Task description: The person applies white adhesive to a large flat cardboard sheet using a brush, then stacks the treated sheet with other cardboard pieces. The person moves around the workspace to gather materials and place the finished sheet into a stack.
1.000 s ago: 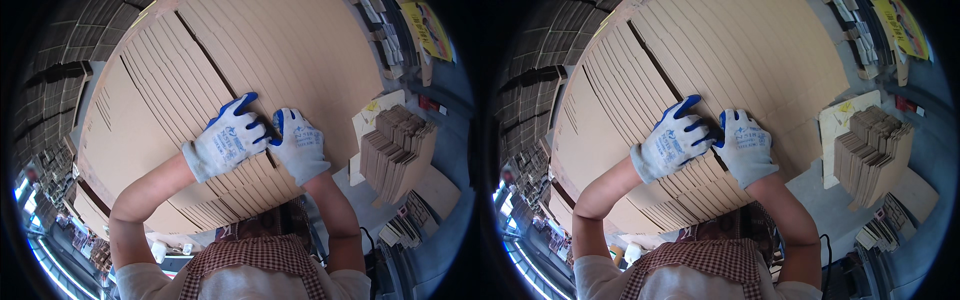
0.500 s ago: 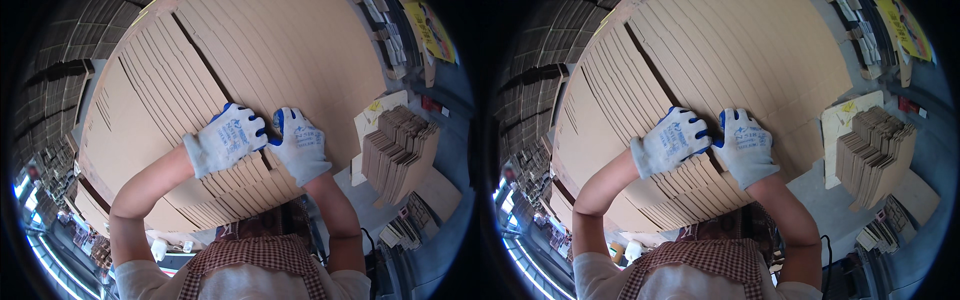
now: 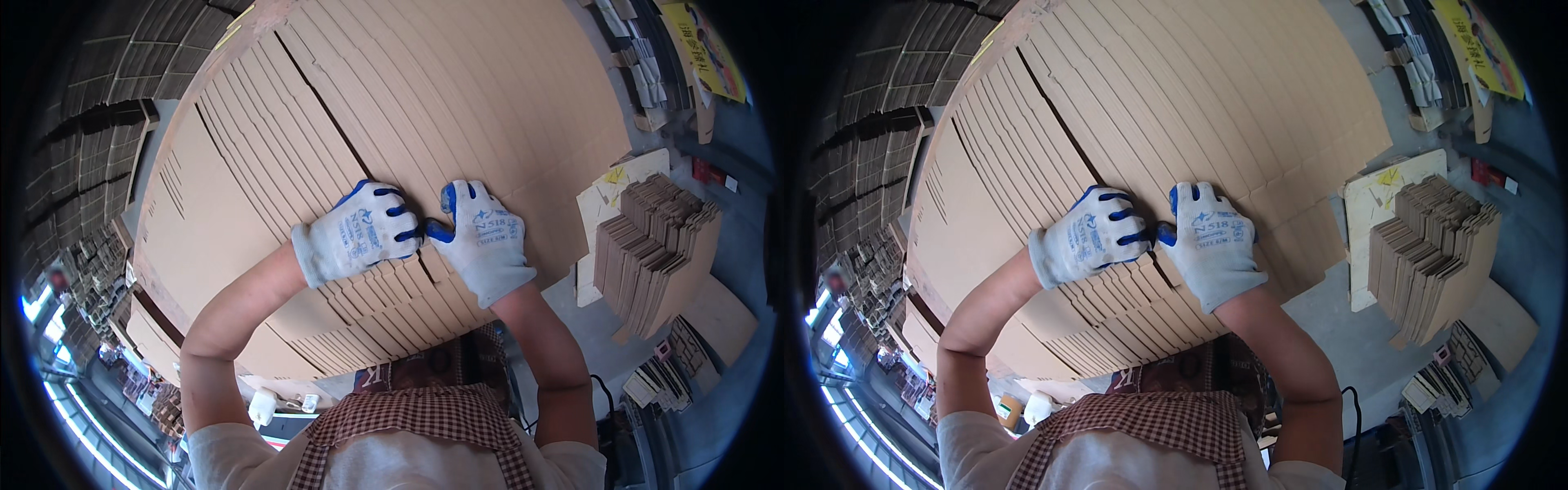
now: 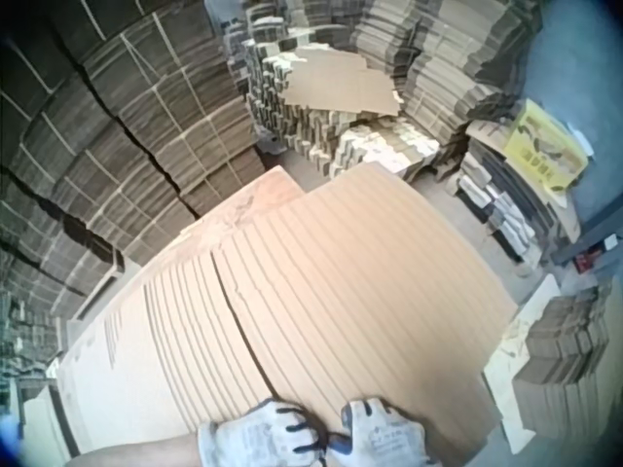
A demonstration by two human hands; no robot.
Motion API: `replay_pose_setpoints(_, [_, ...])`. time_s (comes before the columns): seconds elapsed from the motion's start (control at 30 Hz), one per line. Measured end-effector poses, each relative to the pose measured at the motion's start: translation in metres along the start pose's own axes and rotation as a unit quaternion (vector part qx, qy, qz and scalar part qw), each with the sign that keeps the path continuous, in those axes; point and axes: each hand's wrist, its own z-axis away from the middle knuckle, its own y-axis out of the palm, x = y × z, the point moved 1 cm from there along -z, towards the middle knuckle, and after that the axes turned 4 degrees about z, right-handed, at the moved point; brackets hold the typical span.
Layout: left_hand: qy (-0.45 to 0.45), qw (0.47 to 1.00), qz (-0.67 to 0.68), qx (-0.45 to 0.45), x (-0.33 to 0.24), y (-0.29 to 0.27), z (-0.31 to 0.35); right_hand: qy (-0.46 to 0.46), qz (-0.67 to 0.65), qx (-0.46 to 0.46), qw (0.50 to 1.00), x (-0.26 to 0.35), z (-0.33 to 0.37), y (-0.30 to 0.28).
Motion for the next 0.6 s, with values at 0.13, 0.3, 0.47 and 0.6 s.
replay_pose_setpoints(0.13, [-0.013, 0.999, -0.025, -0.017, -0.004, 0.007, 0.007, 0.011, 0.000, 0.008, 1.000, 0.000, -0.001, 0.000])
replay_pose_setpoints(0.3, [-0.027, 0.998, -0.054, -0.006, -0.005, 0.004, 0.008, 0.006, -0.010, 0.008, 1.000, -0.001, -0.001, 0.001])
replay_pose_setpoints(0.47, [-0.009, 0.994, -0.075, -0.084, -0.006, 0.011, 0.013, -0.014, -0.047, -0.021, 0.999, -0.004, 0.002, -0.003])
replay_pose_setpoints(0.6, [-0.022, 0.984, -0.118, -0.134, -0.007, -0.002, 0.000, -0.001, -0.077, -0.085, 0.993, -0.014, 0.009, -0.004])
